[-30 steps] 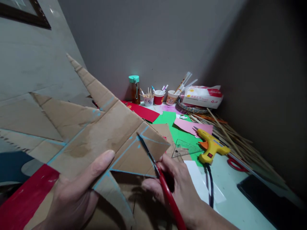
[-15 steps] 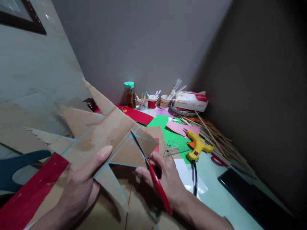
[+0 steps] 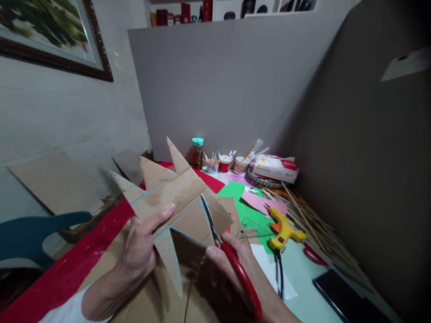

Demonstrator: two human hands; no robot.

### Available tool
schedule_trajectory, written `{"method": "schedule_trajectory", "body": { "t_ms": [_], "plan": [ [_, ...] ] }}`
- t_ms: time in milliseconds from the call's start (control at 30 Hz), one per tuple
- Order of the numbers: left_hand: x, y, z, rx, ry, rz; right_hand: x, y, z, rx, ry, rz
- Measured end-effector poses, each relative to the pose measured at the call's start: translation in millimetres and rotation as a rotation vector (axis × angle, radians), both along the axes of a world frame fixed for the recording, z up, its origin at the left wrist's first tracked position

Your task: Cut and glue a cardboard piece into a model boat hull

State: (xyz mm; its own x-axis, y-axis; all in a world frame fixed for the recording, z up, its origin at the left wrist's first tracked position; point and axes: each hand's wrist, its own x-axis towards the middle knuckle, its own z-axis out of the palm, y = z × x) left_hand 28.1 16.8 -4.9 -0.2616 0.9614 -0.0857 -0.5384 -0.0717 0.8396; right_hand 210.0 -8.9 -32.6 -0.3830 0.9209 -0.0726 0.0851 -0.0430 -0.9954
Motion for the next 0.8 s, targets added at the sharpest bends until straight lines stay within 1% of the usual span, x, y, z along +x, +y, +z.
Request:
{"method": "schedule_trajectory", "body": {
  "t_ms": [133, 200, 300, 367, 433, 467, 500, 533, 567, 600, 633, 700, 800],
  "plan": [
    [1.5, 0.7, 5.9, 0.007, -0.001, 0.032, -0.9, -1.3, -3.1, 0.012, -0.045, -0.006],
    [-3.3, 4.6, 11.7, 0.013, -0.024, 0.095, -2.4, -4.5, -9.3, 0.049, -0.077, 0.009],
    [-17.3, 14.3, 22.6, 0.055, -0.065, 0.203, -2.6, -8.9, -19.9, 0.177, -0.142, -0.014],
    [-28.0, 19.8, 28.3, 0.074, -0.081, 0.207, 2.2, -7.4, -21.8, 0.279, -0.177, -0.079],
    [-37.0, 22.3, 30.4, 0.051, -0.087, 0.157, 12.0, -0.3, -16.9, 0.325, -0.188, -0.194],
    [-40.2, 22.2, 29.9, 0.024, -0.086, 0.109, 18.0, 5.0, -12.5, 0.318, -0.187, -0.268],
    [-42.4, 21.4, 28.7, -0.013, -0.082, 0.047, 24.1, 10.9, -7.6, 0.296, -0.175, -0.346],
    [-43.3, 19.9, 26.8, -0.057, -0.077, -0.026, 29.8, 16.8, -2.8, 0.274, -0.133, -0.394],
    [-43.0, 17.8, 24.7, -0.099, -0.07, -0.098, 34.5, 22.0, 1.4, 0.253, -0.061, -0.398],
    [-41.4, 15.3, 22.6, -0.134, -0.064, -0.161, 37.9, 26.0, 4.6, 0.238, 0.047, -0.359],
    [-38.8, 12.5, 20.8, -0.162, -0.061, -0.213, 39.8, 28.3, 6.8, 0.212, 0.136, -0.29],
    [-31.7, 6.7, 18.8, -0.174, -0.042, -0.294, 39.4, 27.4, 9.6, 0.157, 0.224, -0.181],
    [-21.9, 0.9, 18.0, -0.187, 0.008, -0.424, 32.6, 16.5, 15.5, 0.085, 0.207, -0.037]
  ]
}}
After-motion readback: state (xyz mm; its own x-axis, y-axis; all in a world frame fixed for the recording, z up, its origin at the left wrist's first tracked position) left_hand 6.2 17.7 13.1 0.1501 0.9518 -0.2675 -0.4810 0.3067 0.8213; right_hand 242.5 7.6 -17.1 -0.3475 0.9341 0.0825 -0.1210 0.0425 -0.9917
